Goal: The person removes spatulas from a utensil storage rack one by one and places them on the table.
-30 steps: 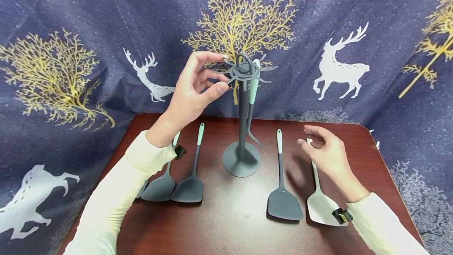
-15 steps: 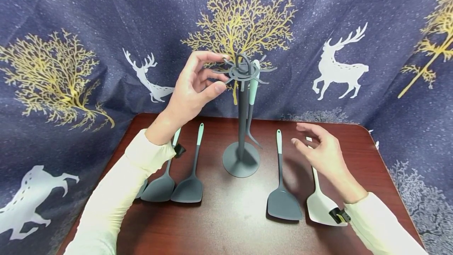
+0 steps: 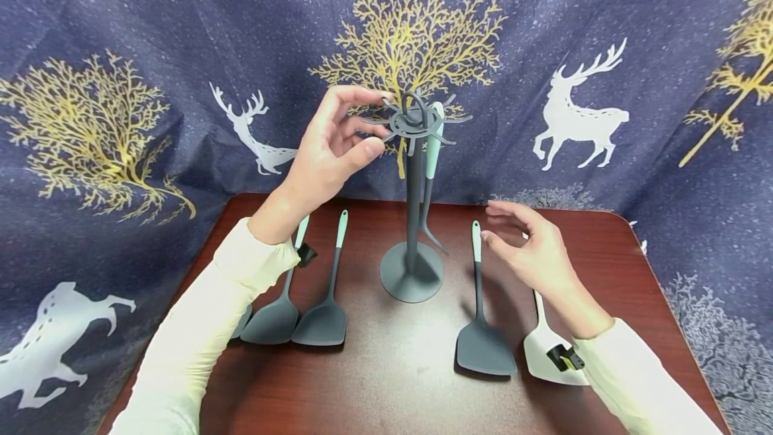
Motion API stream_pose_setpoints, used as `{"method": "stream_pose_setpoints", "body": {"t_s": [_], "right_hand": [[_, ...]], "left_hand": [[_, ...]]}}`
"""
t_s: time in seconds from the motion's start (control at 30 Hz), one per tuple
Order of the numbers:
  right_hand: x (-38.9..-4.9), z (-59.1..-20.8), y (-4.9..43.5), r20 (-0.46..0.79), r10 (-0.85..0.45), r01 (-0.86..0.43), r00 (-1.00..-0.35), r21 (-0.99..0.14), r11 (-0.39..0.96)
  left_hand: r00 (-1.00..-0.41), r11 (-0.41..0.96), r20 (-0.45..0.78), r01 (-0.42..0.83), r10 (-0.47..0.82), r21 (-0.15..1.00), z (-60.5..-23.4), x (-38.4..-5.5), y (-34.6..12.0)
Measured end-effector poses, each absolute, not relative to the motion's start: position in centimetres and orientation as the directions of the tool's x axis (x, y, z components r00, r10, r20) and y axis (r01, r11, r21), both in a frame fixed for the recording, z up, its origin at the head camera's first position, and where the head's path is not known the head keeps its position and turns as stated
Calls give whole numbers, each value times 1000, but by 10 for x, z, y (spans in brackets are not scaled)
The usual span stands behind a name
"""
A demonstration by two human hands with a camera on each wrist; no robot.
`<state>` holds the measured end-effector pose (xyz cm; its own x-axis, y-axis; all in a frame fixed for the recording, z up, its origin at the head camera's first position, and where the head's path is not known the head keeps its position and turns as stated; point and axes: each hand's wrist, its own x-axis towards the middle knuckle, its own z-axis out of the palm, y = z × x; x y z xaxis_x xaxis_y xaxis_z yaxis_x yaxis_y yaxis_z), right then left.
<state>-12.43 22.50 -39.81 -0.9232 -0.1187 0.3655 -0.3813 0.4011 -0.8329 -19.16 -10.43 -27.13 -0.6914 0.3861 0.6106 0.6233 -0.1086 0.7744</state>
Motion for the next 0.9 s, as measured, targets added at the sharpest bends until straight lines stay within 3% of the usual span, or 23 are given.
{"method": "stream_pose_setpoints", "body": {"t_s": [0.5, 0.9], "right_hand": [[-133, -388, 207, 405, -198, -449, -893, -834, 322], [-142, -378, 189, 428, -232, -468, -874, -870, 154]], "left_hand": [[-688, -121, 614, 623, 387, 773, -272, -194, -103], [-678, -149, 624, 622, 390, 769, -274, -196, -102]]}}
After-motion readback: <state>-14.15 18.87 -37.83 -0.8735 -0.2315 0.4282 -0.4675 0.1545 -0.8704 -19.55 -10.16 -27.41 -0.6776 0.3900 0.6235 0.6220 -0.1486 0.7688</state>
